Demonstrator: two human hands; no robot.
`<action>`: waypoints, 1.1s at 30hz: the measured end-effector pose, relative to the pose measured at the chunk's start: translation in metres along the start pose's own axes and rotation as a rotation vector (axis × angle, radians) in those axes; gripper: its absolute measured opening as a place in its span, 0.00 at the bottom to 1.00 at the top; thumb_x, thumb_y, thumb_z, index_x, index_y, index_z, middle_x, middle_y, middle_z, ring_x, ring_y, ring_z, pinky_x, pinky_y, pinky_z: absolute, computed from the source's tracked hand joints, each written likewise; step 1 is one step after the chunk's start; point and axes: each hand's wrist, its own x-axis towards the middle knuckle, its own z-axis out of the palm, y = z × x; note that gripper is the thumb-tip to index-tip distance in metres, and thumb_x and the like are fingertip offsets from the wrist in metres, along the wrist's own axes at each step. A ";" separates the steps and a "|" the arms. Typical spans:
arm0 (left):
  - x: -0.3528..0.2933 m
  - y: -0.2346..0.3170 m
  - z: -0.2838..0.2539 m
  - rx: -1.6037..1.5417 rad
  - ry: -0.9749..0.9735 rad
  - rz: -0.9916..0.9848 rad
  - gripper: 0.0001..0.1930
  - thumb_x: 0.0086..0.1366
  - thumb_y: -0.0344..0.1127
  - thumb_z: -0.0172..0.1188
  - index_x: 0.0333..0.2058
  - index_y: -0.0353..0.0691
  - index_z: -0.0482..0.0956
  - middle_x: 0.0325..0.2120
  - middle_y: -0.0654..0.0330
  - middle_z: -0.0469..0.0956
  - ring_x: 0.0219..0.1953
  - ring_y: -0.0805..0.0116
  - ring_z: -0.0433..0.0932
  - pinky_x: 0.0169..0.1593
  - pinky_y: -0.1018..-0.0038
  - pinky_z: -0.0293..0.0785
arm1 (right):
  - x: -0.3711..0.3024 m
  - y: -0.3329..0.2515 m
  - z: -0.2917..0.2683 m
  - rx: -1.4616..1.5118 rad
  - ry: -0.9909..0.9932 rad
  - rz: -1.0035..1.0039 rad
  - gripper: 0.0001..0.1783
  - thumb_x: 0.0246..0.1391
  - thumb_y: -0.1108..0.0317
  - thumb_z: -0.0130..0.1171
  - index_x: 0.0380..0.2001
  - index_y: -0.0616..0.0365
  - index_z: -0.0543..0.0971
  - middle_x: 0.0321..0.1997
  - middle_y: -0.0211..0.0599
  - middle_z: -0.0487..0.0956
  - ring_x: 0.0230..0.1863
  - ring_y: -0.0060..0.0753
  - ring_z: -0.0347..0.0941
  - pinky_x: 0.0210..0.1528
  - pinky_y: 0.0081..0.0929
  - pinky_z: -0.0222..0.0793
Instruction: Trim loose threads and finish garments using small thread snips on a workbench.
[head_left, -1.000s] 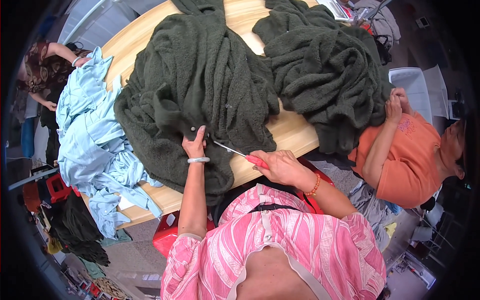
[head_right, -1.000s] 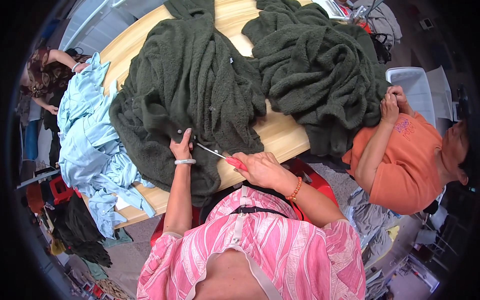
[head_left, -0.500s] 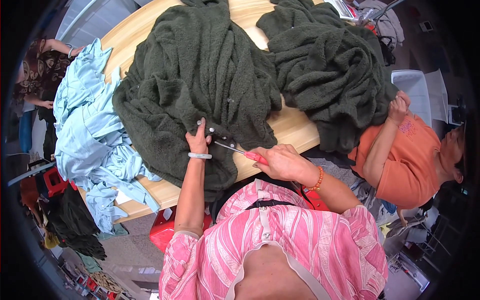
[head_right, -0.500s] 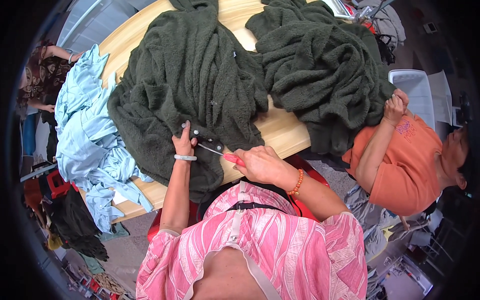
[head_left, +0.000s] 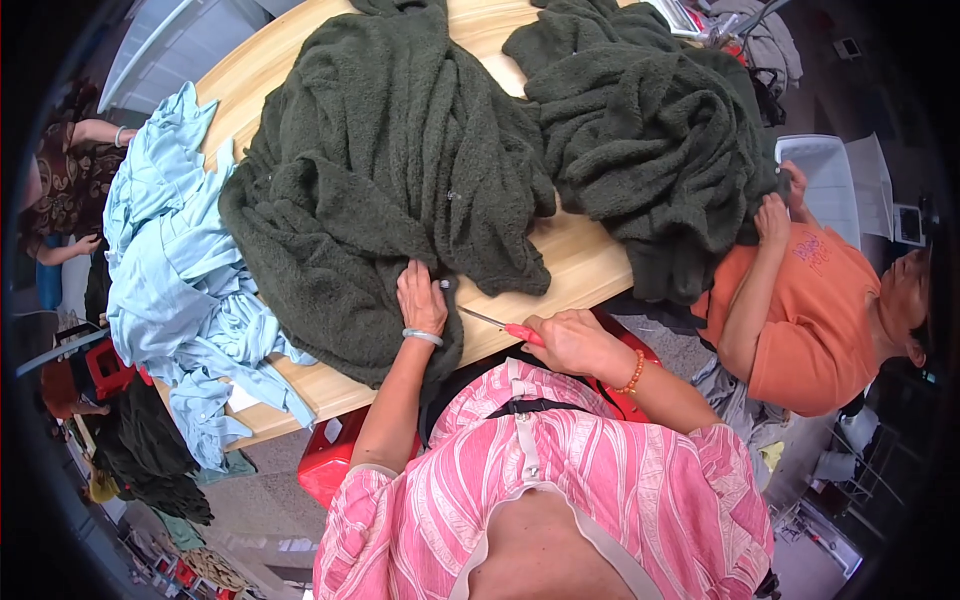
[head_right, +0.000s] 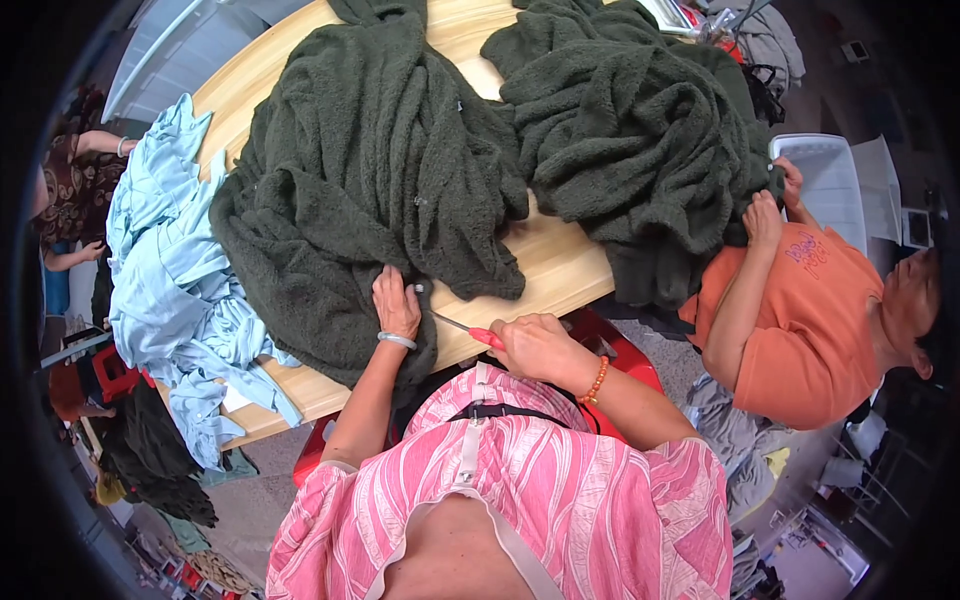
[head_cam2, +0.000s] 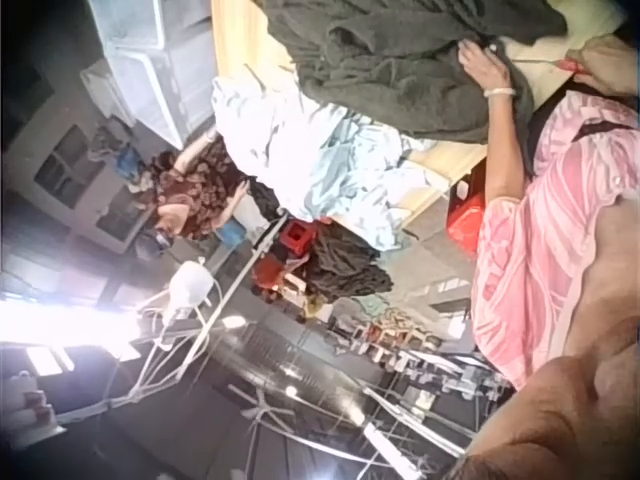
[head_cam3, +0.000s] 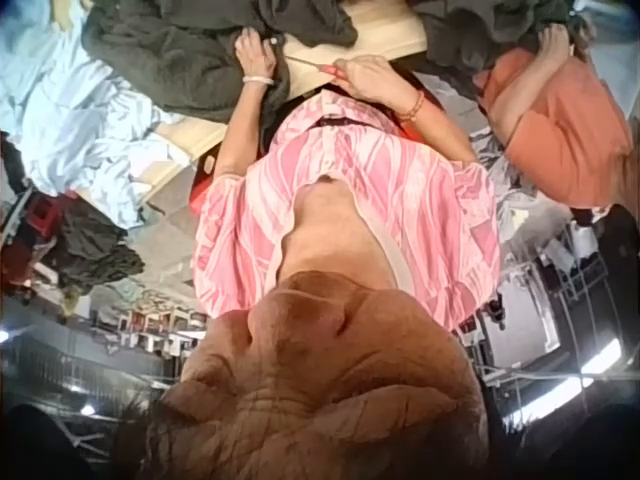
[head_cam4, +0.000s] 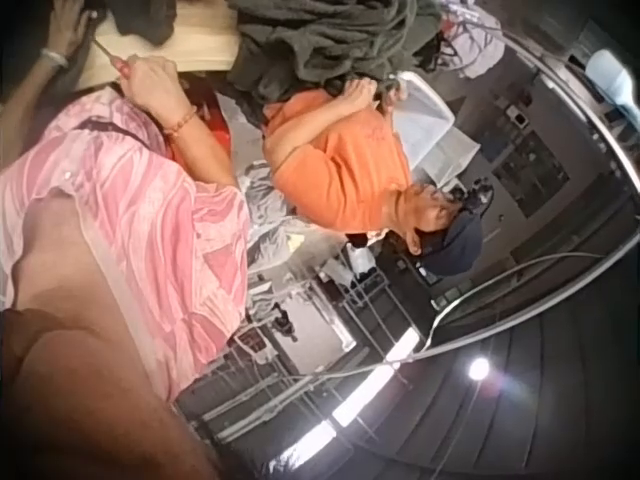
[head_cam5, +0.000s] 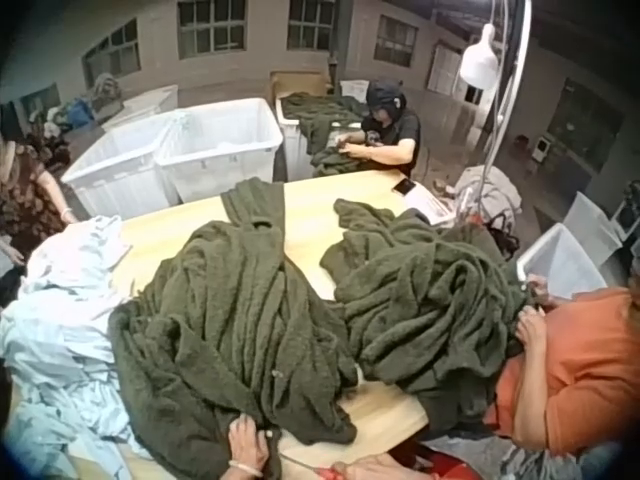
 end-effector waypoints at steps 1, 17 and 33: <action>0.001 0.000 -0.005 0.002 0.006 -0.004 0.32 0.55 0.36 0.62 0.57 0.31 0.63 0.57 0.42 0.64 0.57 0.43 0.62 0.59 0.55 0.59 | 0.002 -0.004 -0.003 0.041 -0.053 -0.004 0.17 0.55 0.56 0.56 0.38 0.59 0.75 0.23 0.55 0.77 0.30 0.55 0.77 0.35 0.48 0.71; -0.102 -0.038 -0.128 -0.232 0.392 -0.605 0.34 0.53 0.33 0.64 0.58 0.34 0.61 0.53 0.46 0.65 0.56 0.47 0.64 0.61 0.60 0.59 | -0.010 -0.095 0.042 0.213 0.305 -0.072 0.26 0.47 0.66 0.65 0.50 0.55 0.72 0.44 0.46 0.78 0.47 0.51 0.74 0.48 0.39 0.70; -0.073 -0.047 -0.181 -1.975 0.478 -0.936 0.15 0.62 0.29 0.59 0.48 0.37 0.73 0.44 0.55 0.78 0.46 0.60 0.78 0.51 0.63 0.76 | 0.075 -0.118 0.087 0.457 0.051 -0.435 0.28 0.45 0.54 0.68 0.46 0.55 0.72 0.40 0.43 0.77 0.43 0.47 0.75 0.45 0.37 0.70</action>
